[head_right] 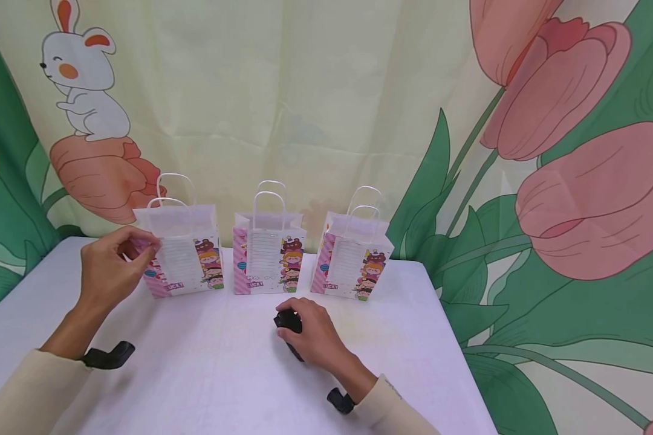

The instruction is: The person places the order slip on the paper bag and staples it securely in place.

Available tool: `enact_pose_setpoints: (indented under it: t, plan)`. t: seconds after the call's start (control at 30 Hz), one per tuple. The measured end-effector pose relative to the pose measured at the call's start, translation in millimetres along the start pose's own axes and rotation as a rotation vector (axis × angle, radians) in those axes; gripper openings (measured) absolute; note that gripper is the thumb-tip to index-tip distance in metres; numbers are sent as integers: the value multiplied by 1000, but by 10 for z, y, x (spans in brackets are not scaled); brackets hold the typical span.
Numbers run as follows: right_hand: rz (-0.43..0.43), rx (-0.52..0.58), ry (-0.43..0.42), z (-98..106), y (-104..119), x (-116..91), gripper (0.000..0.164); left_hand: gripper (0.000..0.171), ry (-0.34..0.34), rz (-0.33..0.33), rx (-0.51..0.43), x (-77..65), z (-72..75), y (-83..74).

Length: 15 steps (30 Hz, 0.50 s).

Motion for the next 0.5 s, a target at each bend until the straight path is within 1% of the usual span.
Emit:
enact_pose_setpoints:
  t: [0.37, 0.5]
  plan:
    - [24, 45, -9, -45, 157, 62, 40, 16, -2, 0, -7, 3, -6, 18]
    - [46, 54, -18, -53, 217, 91, 41, 16, -6, -1, -15, 3, -1, 15]
Point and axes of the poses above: each hand's wrist, its own x-axis towards the middle knuckle, its own z-axis out of the back of the hand, y = z × x, the point moved 5 cm from there along x, towards the middle knuckle, and after that the axes turned 7 degrees about x, right-handed, at the moved point
